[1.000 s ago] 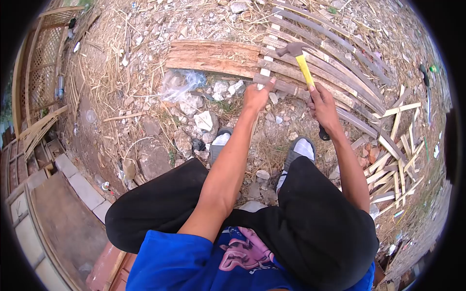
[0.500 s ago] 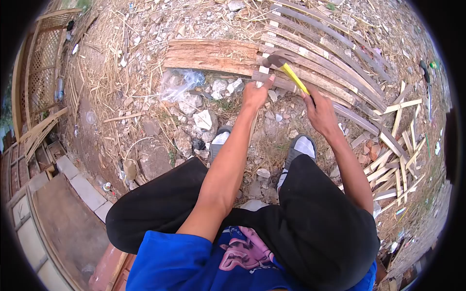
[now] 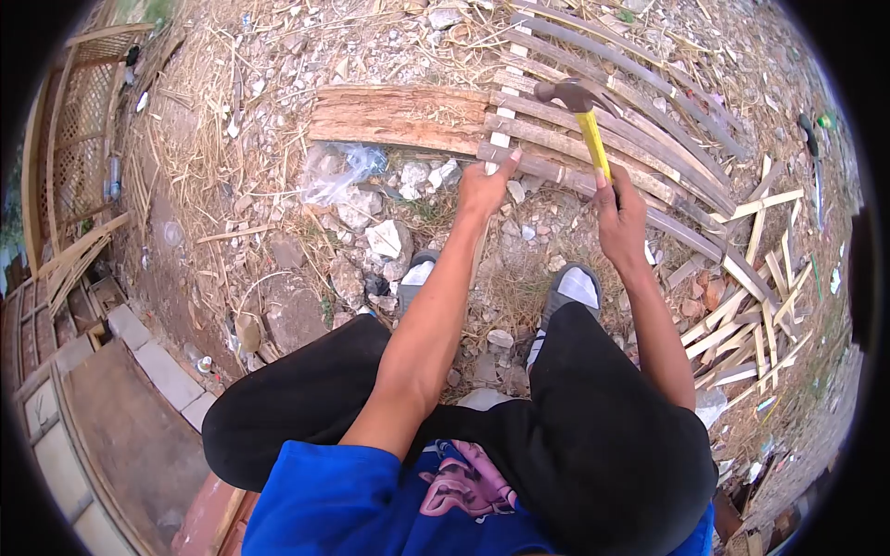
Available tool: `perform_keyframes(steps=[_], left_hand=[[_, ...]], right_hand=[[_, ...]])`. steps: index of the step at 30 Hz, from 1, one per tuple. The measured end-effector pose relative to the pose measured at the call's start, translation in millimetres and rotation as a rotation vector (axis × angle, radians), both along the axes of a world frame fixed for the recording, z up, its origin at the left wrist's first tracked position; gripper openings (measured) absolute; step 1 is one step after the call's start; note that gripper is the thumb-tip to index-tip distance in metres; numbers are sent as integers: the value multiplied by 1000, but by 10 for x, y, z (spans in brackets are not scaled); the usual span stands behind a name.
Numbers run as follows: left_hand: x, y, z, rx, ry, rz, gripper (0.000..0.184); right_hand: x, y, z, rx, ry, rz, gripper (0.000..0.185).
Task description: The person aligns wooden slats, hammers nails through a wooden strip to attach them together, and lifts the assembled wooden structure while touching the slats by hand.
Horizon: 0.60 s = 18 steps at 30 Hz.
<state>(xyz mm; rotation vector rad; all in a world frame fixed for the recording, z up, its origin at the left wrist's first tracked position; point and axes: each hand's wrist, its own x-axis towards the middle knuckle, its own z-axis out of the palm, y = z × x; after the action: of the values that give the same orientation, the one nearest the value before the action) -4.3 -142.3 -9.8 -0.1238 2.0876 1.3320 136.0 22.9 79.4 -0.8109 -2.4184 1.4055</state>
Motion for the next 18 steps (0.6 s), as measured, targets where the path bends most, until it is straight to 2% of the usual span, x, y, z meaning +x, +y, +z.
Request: perform_keyframes(steps=[2, 3, 6, 9, 12, 16, 18], left_hand=[[0, 22, 214, -18, -90, -27, 47], [5, 47, 295, -33, -115, -5, 45], [19, 48, 189, -11, -131, -1, 44], [104, -23, 128, -25, 30, -62, 47], [293, -260, 408, -63, -64, -63, 41], [590, -625, 305, 88, -177, 12, 39], [663, -666, 318, 112, -176, -10, 43]], right_hand=[[120, 8, -25, -29, 13, -68, 35], [186, 18, -39, -124, -23, -98, 36], [352, 40, -189, -145, -128, -123, 36], [428, -50, -226, -65, -153, -116, 35], [425, -144, -192, 3, -202, -23, 32], [257, -287, -42, -43, -249, 95, 31], [223, -358, -133, 72, -170, 146, 29]])
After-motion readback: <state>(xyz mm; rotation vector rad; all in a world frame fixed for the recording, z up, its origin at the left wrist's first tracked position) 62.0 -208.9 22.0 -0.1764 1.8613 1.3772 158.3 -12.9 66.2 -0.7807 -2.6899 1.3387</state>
